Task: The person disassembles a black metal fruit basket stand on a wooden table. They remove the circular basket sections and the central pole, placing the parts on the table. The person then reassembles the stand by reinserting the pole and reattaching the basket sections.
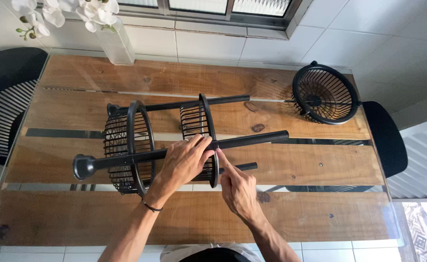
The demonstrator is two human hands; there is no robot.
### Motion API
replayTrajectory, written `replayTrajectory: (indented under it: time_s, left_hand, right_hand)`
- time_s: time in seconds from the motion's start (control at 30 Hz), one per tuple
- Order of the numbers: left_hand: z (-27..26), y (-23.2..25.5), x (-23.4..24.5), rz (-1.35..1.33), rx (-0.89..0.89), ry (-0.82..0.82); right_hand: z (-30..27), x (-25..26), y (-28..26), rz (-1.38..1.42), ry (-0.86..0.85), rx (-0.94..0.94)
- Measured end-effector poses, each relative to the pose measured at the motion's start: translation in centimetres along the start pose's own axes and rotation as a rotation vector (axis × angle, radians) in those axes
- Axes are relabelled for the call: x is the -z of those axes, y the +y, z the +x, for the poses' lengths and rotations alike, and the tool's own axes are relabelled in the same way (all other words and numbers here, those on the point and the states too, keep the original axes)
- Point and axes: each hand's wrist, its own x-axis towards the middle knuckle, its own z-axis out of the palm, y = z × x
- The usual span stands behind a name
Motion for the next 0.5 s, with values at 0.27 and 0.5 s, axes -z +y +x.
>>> replayTrajectory:
  time_s: [0.27,0.5]
  left_hand:
    - [-0.3,-0.2,0.1,0.024,0.031,-0.064]
    - [-0.5,-0.3,0.4,0.012,0.012,-0.072]
  right_hand:
    - [0.1,2.6,3.5,-0.144,0.121,0.028]
    - [0.0,7.3,5.7,-0.183,0.178,-0.165]
